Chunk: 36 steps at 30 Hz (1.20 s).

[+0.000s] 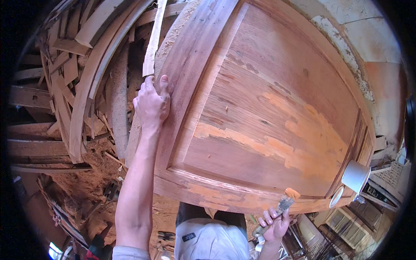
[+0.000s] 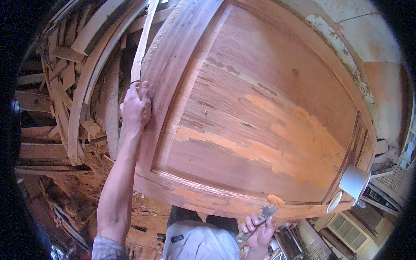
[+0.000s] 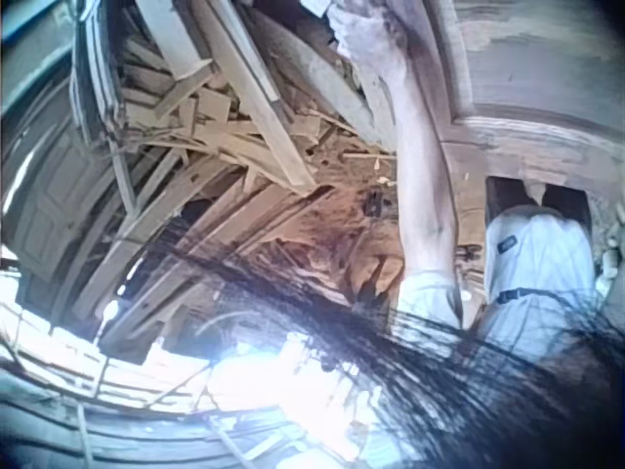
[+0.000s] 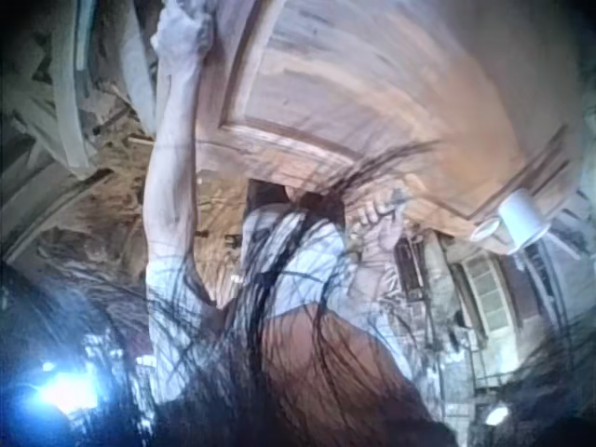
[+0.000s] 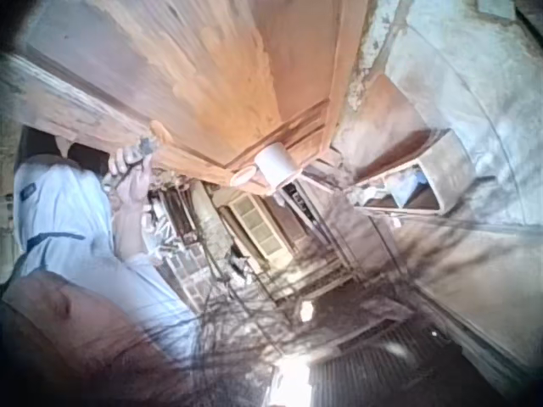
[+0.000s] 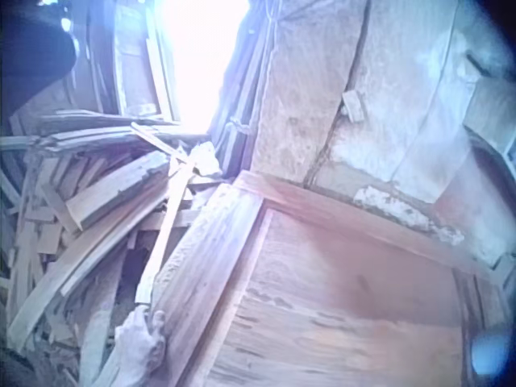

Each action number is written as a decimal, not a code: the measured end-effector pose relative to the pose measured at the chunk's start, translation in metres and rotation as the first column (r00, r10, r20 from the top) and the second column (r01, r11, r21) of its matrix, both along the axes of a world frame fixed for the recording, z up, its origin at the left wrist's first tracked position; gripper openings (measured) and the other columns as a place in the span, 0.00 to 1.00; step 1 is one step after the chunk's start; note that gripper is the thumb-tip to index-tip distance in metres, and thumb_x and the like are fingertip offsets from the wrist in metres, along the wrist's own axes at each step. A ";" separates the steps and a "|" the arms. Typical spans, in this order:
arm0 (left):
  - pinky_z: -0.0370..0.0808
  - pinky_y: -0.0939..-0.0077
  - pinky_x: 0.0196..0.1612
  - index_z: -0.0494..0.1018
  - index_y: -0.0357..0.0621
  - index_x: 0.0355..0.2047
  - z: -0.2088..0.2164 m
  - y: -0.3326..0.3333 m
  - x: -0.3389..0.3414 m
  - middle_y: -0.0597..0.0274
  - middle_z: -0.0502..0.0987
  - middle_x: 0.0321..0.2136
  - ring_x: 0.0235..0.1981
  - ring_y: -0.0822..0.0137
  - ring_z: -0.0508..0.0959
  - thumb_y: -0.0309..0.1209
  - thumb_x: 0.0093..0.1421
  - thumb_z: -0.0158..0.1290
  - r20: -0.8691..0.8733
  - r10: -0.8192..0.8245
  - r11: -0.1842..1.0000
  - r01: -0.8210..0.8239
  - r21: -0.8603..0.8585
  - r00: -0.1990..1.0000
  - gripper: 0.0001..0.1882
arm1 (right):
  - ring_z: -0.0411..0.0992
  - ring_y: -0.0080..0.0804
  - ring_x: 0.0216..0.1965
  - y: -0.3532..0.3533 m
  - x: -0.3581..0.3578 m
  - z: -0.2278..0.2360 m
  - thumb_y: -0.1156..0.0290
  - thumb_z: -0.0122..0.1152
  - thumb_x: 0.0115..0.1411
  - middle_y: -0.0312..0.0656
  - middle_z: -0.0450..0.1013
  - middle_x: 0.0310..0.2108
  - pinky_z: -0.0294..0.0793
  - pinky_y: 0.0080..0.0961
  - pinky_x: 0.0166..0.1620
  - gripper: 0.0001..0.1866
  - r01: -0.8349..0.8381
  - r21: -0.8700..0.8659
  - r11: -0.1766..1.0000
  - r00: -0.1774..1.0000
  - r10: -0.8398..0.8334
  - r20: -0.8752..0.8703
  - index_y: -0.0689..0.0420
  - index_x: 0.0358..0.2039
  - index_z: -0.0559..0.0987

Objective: The person applies wood filler to a wooden panel using a small scraper, dipping the scraper into a bucket and spreading the material across the surface to fill gaps.

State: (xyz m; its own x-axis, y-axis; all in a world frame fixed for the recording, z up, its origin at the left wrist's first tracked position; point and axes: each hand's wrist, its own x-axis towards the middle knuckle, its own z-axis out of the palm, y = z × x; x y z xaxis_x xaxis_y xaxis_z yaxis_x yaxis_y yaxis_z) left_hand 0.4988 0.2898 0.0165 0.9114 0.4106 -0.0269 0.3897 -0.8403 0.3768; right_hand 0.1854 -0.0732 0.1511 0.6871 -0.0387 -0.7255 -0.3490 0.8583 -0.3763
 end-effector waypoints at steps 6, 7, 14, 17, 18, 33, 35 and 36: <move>0.66 0.53 0.55 0.71 0.38 0.54 0.001 -0.004 0.006 0.45 0.76 0.49 0.51 0.47 0.75 0.61 0.68 0.37 0.027 -0.008 0.999 0.009 -0.040 1.000 0.37 | 0.61 0.27 0.28 0.019 0.011 0.012 0.46 0.43 0.71 0.32 0.63 0.29 0.65 0.31 0.33 0.21 0.151 0.031 0.988 0.988 -0.152 0.030 0.47 0.50 0.75; 0.66 0.53 0.56 0.70 0.39 0.54 0.000 0.001 0.002 0.45 0.75 0.51 0.52 0.47 0.75 0.61 0.68 0.38 0.072 0.002 1.000 0.000 -0.031 0.997 0.36 | 0.62 0.27 0.28 0.019 0.007 0.017 0.45 0.46 0.70 0.33 0.64 0.29 0.66 0.32 0.34 0.21 0.160 0.041 0.986 0.986 -0.161 0.034 0.48 0.49 0.74; 0.51 0.54 0.72 0.62 0.49 0.66 0.027 -0.122 -0.074 0.48 0.60 0.66 0.70 0.49 0.56 0.49 0.64 0.53 0.293 -0.889 0.319 0.935 -0.153 0.351 0.34 | 0.64 0.27 0.28 -0.005 -0.025 0.031 0.48 0.48 0.70 0.34 0.65 0.29 0.67 0.31 0.33 0.20 0.201 -0.021 0.979 0.979 -0.200 0.028 0.52 0.47 0.73; 0.49 0.52 0.72 0.60 0.47 0.67 0.028 -0.142 -0.072 0.47 0.58 0.68 0.70 0.46 0.54 0.47 0.63 0.55 0.162 -0.929 0.308 0.938 -0.161 0.333 0.36 | 0.64 0.27 0.28 -0.011 -0.021 0.037 0.49 0.48 0.70 0.34 0.65 0.29 0.67 0.31 0.33 0.19 0.228 -0.022 0.974 0.973 -0.227 0.039 0.53 0.45 0.72; 0.48 0.50 0.72 0.58 0.43 0.67 0.025 -0.144 -0.063 0.45 0.57 0.68 0.71 0.46 0.53 0.45 0.63 0.55 0.112 -0.872 0.461 0.875 -0.146 0.477 0.37 | 0.64 0.27 0.29 -0.014 -0.019 0.040 0.49 0.47 0.70 0.34 0.65 0.29 0.67 0.31 0.33 0.19 0.207 -0.028 0.978 0.977 -0.205 0.065 0.53 0.44 0.72; 0.66 0.53 0.60 0.63 0.28 0.58 -0.011 -0.002 0.005 0.34 0.69 0.56 0.57 0.38 0.70 0.49 0.70 0.40 0.229 0.030 0.999 -0.024 -0.027 0.973 0.32 | 0.65 0.19 0.19 0.002 0.103 -0.020 0.64 0.49 0.72 0.34 0.65 0.30 0.73 0.21 0.20 0.25 -0.264 -0.682 0.682 0.919 0.392 0.037 0.47 0.67 0.61; 0.68 0.53 0.57 0.66 0.30 0.56 -0.009 0.001 0.001 0.35 0.72 0.53 0.55 0.39 0.72 0.50 0.70 0.39 0.103 -0.043 0.999 0.045 -0.016 0.994 0.32 | 0.69 0.26 0.21 0.028 0.134 -0.060 0.68 0.50 0.71 0.39 0.67 0.30 0.74 0.27 0.23 0.25 -0.276 -0.948 0.161 0.841 0.517 -0.158 0.48 0.67 0.63; 0.69 0.52 0.56 0.68 0.31 0.54 -0.002 -0.003 0.003 0.36 0.74 0.51 0.54 0.40 0.73 0.51 0.70 0.39 0.080 -0.009 0.998 0.014 -0.061 0.997 0.32 | 0.70 0.28 0.22 0.040 0.150 -0.071 0.69 0.51 0.70 0.40 0.68 0.30 0.75 0.29 0.24 0.25 -0.258 -0.965 -0.046 0.822 0.514 -0.245 0.49 0.67 0.64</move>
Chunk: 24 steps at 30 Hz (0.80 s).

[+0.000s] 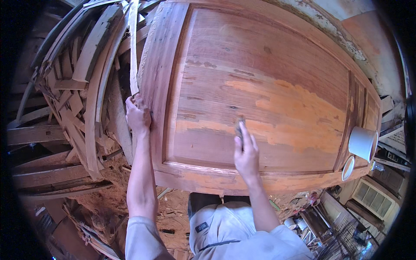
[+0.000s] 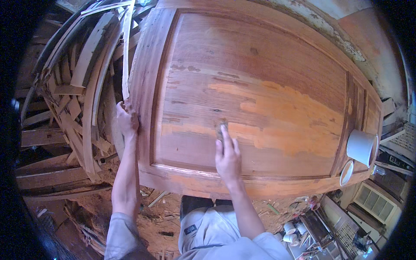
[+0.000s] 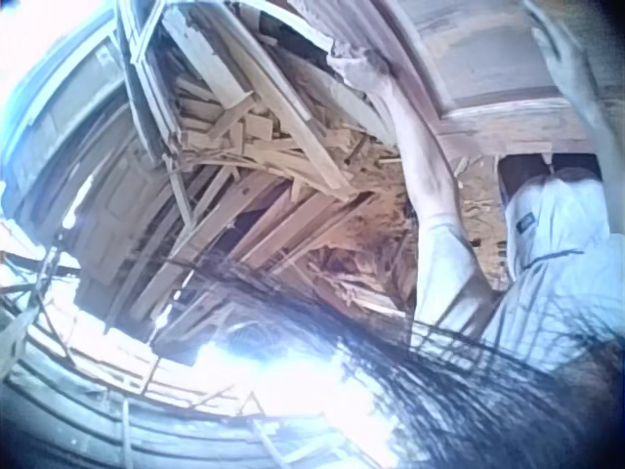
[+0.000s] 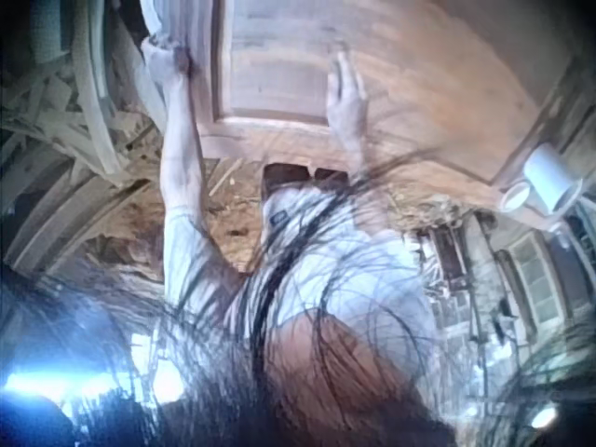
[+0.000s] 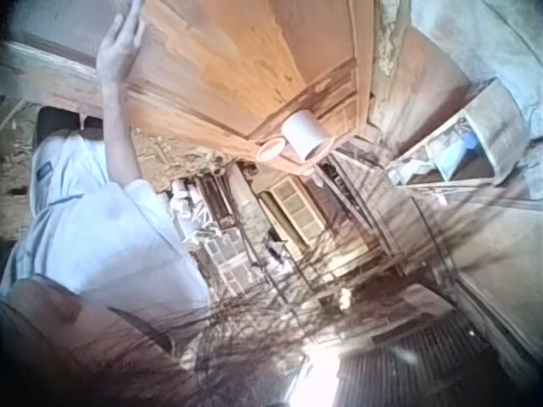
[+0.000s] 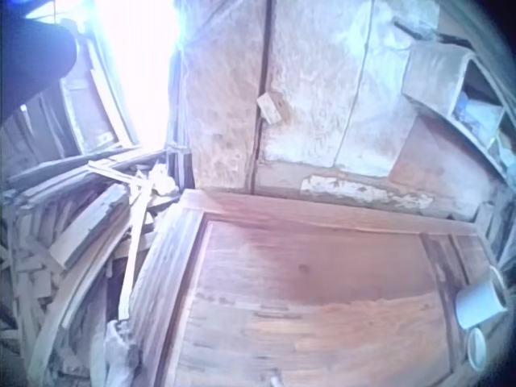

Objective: The person applies wood filler to a wooden panel using a small scraper, dipping the scraper into a bucket and spreading the material across the surface to fill gaps.

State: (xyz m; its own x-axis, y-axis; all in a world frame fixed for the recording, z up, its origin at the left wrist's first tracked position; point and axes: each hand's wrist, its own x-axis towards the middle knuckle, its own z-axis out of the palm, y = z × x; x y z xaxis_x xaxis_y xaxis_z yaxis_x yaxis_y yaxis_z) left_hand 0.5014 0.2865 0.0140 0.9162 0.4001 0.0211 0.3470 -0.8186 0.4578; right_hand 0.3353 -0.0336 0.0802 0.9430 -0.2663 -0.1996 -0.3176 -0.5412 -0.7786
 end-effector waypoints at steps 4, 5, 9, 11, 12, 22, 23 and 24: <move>0.68 0.56 0.55 0.72 0.42 0.51 -0.007 0.004 0.005 0.45 0.78 0.48 0.52 0.46 0.76 0.53 0.70 0.39 -0.011 0.027 1.000 -0.027 0.010 1.000 0.27 | 0.74 0.55 0.30 0.024 0.043 -0.015 0.68 0.51 0.69 0.54 0.68 0.33 0.75 0.48 0.34 0.24 -0.007 -0.255 0.967 1.000 0.006 -0.006 0.50 0.66 0.66; 0.68 0.56 0.55 0.73 0.42 0.51 -0.010 0.007 0.004 0.45 0.77 0.49 0.52 0.46 0.76 0.53 0.70 0.39 0.021 0.003 0.998 -0.004 0.066 1.000 0.27 | 0.74 0.57 0.31 0.026 0.045 -0.017 0.66 0.51 0.69 0.54 0.68 0.34 0.75 0.50 0.35 0.25 0.001 -0.311 0.950 1.000 -0.009 -0.023 0.49 0.66 0.66; 0.68 0.53 0.54 0.72 0.40 0.51 -0.008 0.000 0.005 0.45 0.77 0.48 0.51 0.45 0.75 0.51 0.70 0.38 -0.036 0.009 0.998 -0.007 0.070 0.999 0.27 | 0.75 0.56 0.32 0.025 0.019 0.000 0.66 0.50 0.69 0.55 0.69 0.33 0.75 0.49 0.36 0.24 -0.035 -0.365 0.930 0.980 -0.040 -0.197 0.48 0.66 0.66; 0.68 0.52 0.53 0.73 0.40 0.51 -0.006 0.009 0.004 0.44 0.77 0.48 0.50 0.45 0.75 0.51 0.71 0.37 -0.032 0.011 0.998 -0.008 0.064 0.999 0.27 | 0.75 0.57 0.34 0.010 0.007 0.022 0.67 0.52 0.68 0.56 0.70 0.33 0.75 0.49 0.36 0.25 -0.184 -0.321 0.929 0.936 0.066 -0.346 0.48 0.66 0.67; 0.68 0.50 0.53 0.73 0.41 0.51 -0.006 0.006 0.004 0.44 0.77 0.47 0.50 0.45 0.75 0.51 0.71 0.37 -0.041 0.005 0.998 -0.003 0.062 0.999 0.27 | 0.76 0.57 0.34 0.000 0.006 0.029 0.67 0.52 0.67 0.56 0.71 0.32 0.76 0.51 0.37 0.22 -0.168 -0.342 0.925 0.938 0.043 -0.343 0.46 0.63 0.70; 0.67 0.51 0.55 0.72 0.40 0.52 0.000 -0.001 0.007 0.45 0.76 0.48 0.52 0.47 0.74 0.54 0.69 0.39 -0.074 0.021 1.000 -0.019 0.025 0.997 0.30 | 0.76 0.56 0.36 -0.029 0.127 0.066 0.66 0.56 0.63 0.53 0.75 0.37 0.75 0.49 0.38 0.12 -0.764 -0.442 0.470 0.644 0.525 -0.556 0.48 0.47 0.78; 0.67 0.51 0.54 0.72 0.40 0.52 -0.001 -0.004 0.007 0.44 0.76 0.48 0.51 0.46 0.74 0.54 0.69 0.39 -0.089 0.022 0.999 -0.020 0.028 0.996 0.30 | 0.76 0.56 0.36 -0.041 0.124 0.068 0.66 0.56 0.63 0.53 0.75 0.37 0.75 0.49 0.38 0.12 -0.765 -0.435 0.475 0.642 0.517 -0.566 0.48 0.47 0.78; 0.67 0.51 0.54 0.72 0.39 0.52 0.003 -0.002 0.011 0.43 0.76 0.47 0.51 0.46 0.74 0.53 0.69 0.39 -0.090 0.023 0.999 -0.020 0.034 0.996 0.29 | 0.76 0.55 0.36 -0.050 0.125 0.073 0.66 0.56 0.63 0.54 0.76 0.37 0.75 0.49 0.38 0.14 -0.783 -0.388 0.486 0.602 0.435 -0.670 0.49 0.49 0.78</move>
